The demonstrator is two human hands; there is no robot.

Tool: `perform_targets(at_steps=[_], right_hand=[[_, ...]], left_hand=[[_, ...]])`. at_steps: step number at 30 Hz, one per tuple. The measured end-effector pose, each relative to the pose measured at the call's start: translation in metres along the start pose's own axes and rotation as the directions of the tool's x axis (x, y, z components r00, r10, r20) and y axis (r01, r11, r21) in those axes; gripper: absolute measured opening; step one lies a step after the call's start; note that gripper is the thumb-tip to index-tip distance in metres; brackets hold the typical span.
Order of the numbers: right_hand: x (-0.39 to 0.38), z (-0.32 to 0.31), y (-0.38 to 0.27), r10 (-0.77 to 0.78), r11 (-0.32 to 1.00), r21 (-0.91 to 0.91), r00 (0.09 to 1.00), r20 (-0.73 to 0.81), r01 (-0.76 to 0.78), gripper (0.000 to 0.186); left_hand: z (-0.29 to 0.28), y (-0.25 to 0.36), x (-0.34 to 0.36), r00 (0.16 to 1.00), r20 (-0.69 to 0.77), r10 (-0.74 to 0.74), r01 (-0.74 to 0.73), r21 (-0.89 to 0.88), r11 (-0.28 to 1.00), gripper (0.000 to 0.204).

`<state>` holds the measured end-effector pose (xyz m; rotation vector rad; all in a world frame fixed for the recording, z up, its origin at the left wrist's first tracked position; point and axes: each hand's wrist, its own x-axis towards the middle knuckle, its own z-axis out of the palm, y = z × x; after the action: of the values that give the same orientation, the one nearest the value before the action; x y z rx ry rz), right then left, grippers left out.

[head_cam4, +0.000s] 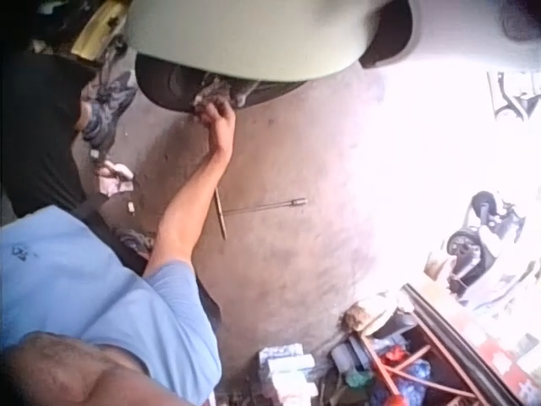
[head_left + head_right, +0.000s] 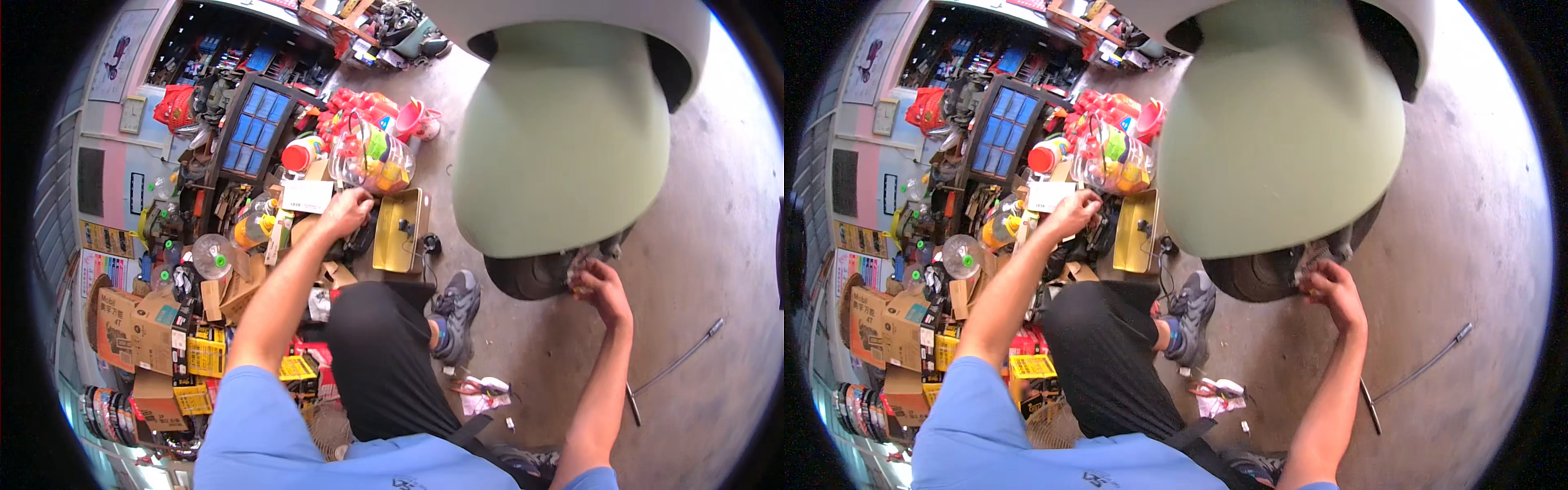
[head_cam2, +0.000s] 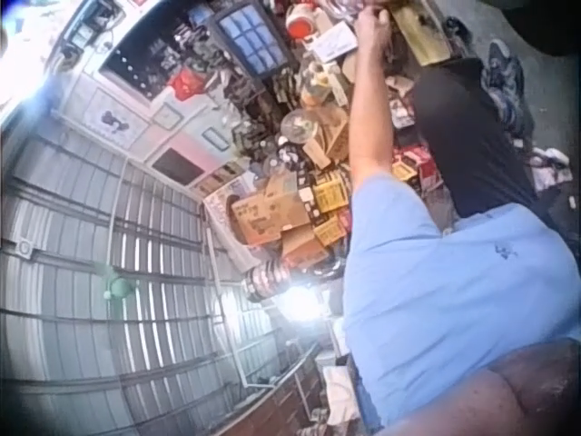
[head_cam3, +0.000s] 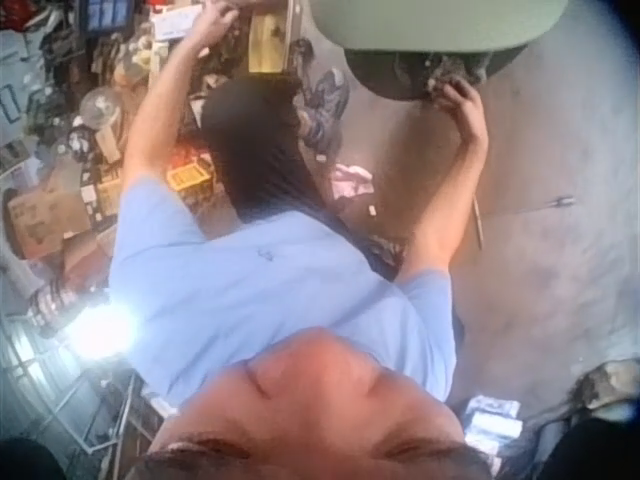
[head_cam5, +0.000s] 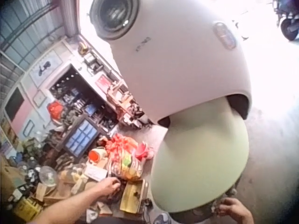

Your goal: Repairing and adjusting parts of an electric scooter's front panel and wheel.

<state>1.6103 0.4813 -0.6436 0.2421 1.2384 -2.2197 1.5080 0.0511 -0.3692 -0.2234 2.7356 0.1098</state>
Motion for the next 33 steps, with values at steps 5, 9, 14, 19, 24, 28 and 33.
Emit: perform_targets(at_steps=[5,9,14,19,24,28,33], right_hand=[[0.006,-0.001,0.023,0.086,0.993,-0.070,0.992,-0.089,-0.093,0.021],[0.007,-0.003,0.052,0.204,0.979,0.046,0.928,-0.312,-0.199,0.032],[-0.025,-0.082,0.158,0.171,0.958,0.287,0.858,-0.484,-0.029,0.032],[-0.022,0.009,0.149,0.115,0.991,0.120,0.873,-0.473,-0.066,0.030],[-0.006,0.062,0.158,0.102,0.990,-0.040,0.893,-0.438,-0.132,0.028],[0.011,0.101,0.160,0.180,0.967,-0.114,0.927,-0.328,-0.228,0.027],[0.062,0.168,0.115,0.315,0.916,-0.176,0.919,-0.236,-0.359,0.026]], left_hand=[[0.096,-0.146,0.076,0.956,-0.198,-0.216,0.242,0.117,0.963,0.026],[0.160,-0.187,0.137,0.908,-0.209,-0.363,0.355,-0.074,0.932,0.032],[0.220,-0.232,0.242,0.831,-0.401,-0.386,0.286,-0.289,0.914,0.038],[0.256,-0.273,0.302,0.764,-0.210,-0.610,0.468,-0.471,0.748,0.042],[0.282,-0.255,0.317,0.688,-0.261,-0.677,0.481,-0.535,0.695,0.042],[0.270,-0.270,0.311,0.724,-0.341,-0.600,0.422,-0.469,0.776,0.032],[0.227,-0.215,0.246,0.799,-0.474,-0.371,-0.099,-0.711,0.696,0.019]])
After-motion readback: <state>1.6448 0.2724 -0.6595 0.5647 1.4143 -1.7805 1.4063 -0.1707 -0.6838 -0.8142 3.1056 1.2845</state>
